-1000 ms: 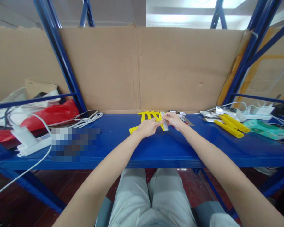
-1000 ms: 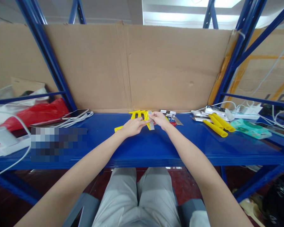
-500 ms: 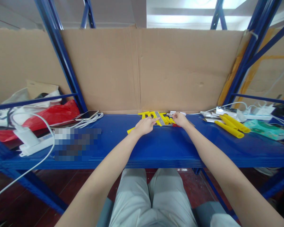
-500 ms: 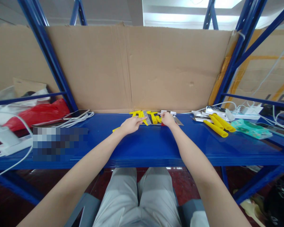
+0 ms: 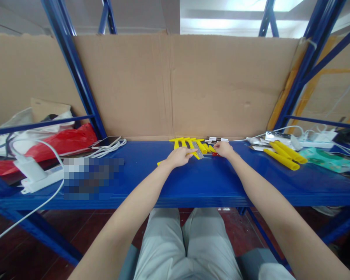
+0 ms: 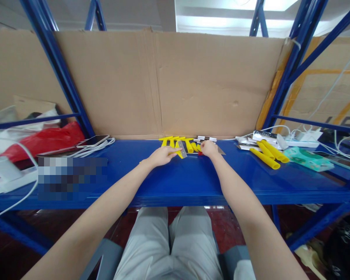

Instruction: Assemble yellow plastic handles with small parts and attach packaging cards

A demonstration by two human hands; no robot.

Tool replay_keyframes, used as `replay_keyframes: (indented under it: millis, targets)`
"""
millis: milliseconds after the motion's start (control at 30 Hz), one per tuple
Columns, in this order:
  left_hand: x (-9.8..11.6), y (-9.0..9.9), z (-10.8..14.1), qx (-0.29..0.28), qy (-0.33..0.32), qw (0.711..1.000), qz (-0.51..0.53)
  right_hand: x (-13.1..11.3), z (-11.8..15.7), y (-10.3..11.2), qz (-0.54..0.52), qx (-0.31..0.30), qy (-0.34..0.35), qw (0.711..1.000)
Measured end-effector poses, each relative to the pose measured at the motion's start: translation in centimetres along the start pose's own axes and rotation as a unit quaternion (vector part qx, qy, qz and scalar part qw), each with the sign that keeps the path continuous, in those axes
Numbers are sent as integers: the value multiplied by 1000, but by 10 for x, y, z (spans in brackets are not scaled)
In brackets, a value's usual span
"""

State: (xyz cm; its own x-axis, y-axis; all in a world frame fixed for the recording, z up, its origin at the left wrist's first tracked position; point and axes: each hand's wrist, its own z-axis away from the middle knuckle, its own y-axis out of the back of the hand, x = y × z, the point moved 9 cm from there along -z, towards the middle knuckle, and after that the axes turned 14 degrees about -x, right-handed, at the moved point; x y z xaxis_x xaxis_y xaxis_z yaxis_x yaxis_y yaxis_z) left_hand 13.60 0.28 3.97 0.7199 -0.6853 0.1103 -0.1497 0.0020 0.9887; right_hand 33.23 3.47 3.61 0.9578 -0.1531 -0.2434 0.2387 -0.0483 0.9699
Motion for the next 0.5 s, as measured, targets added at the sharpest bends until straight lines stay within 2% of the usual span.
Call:
replay_keyframes:
  millis: [233,500]
  targets:
    - [2,2,2,-9,6,1000,-9,6,1,2,9,4,-19,1000]
    - [5,2,4,-16,15,999,-29,6,-14,2,37,-4,-42,998]
